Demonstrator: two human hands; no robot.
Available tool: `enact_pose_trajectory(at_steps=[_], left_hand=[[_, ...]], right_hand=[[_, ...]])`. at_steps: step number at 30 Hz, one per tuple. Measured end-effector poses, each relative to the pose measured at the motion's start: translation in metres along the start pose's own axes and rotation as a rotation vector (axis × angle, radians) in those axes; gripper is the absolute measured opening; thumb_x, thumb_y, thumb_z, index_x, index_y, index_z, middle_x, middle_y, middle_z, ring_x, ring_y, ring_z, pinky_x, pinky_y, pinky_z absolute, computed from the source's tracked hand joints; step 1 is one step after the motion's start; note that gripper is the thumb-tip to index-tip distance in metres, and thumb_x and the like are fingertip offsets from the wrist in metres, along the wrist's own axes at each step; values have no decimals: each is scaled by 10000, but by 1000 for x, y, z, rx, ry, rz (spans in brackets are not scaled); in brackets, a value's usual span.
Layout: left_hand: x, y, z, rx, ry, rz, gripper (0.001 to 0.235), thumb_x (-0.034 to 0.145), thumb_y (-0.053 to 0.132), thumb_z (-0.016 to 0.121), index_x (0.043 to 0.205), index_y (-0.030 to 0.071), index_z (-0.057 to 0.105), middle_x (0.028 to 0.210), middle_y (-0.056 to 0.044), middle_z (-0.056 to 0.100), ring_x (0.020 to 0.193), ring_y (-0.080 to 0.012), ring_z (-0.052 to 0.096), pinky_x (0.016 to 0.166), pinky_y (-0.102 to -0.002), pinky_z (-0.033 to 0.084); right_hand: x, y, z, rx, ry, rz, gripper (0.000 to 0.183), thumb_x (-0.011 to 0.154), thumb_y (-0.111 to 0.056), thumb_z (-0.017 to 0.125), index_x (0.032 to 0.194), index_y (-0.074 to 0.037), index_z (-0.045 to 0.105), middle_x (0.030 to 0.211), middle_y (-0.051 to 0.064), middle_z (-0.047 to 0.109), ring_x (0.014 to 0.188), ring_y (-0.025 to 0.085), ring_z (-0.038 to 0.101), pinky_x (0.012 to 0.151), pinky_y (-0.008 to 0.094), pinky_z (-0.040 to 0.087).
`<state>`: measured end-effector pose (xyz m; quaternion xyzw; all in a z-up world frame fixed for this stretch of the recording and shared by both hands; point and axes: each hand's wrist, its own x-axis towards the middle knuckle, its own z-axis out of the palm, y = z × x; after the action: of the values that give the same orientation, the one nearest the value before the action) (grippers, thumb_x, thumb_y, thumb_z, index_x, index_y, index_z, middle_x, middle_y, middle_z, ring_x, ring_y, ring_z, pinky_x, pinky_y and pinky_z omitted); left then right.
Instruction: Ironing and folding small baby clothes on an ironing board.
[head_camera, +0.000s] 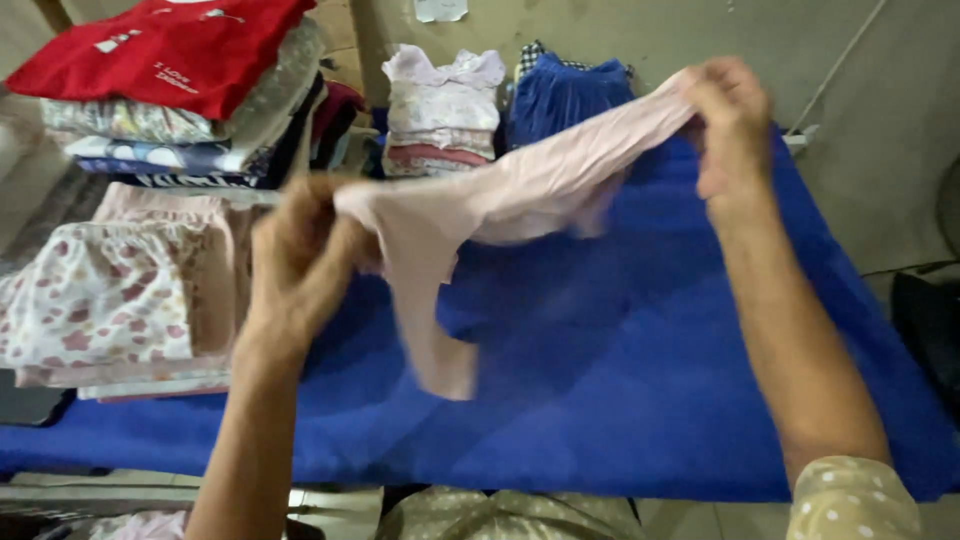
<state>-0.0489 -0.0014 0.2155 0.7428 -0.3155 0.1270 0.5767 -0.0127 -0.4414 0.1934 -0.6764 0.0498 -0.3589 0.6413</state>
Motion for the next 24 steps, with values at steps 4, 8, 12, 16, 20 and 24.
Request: enact_pose_trajectory(at_steps=[4,8,12,16,20,24], left_hand=[[34,18,3,109,63,140,296,1076,339,546,1122,48,578,864,-18,609,689,-94,552,574,-257,441],[42,36,9,-30,34,111,229,1091,296,555,1073,69,538,812,-1,531,665,-69,488,533,-232,438],[37,51,12,22,-38,193,227,1095,249,545,1108,22,543,845,-63,610,678,-119,623,566,-250,585],[31,58,12,77,-55,249,179,1101,157,538,1118,-20,555,993,-112,625,687,-148,626,565,-261,562],[22,76,9,116,-47,155,86,1097,-12,528,1176,-31,558,857,-119,637,655,-161,660,571,-264,594],[9,81,3,40,30,45,190,1116,197,556,1157,12,535,838,-98,621,649,-150,625,560,-274,559]], right_hand=[[-4,-52,-27,186,165,-132,230,907,-171,826,929,-174,598,748,-30,583,586,70,521,474,242,360],[-18,-77,-60,-16,83,-400,185,1056,-112,774,1068,-130,591,829,-11,542,714,63,489,656,241,362],[-45,-97,-77,93,97,-259,119,1007,-212,791,993,-158,686,788,-65,560,658,37,453,592,205,354],[-83,-111,-79,10,-122,-266,416,913,-56,685,1321,-96,612,1054,-56,612,793,-9,504,558,103,364],[-95,-108,-85,-147,-110,-344,395,953,38,708,1328,-33,605,1245,53,664,1061,81,635,940,168,529],[-109,-121,-98,-381,-138,-544,339,1000,132,741,1300,57,603,1261,150,606,1047,178,608,939,242,532]])
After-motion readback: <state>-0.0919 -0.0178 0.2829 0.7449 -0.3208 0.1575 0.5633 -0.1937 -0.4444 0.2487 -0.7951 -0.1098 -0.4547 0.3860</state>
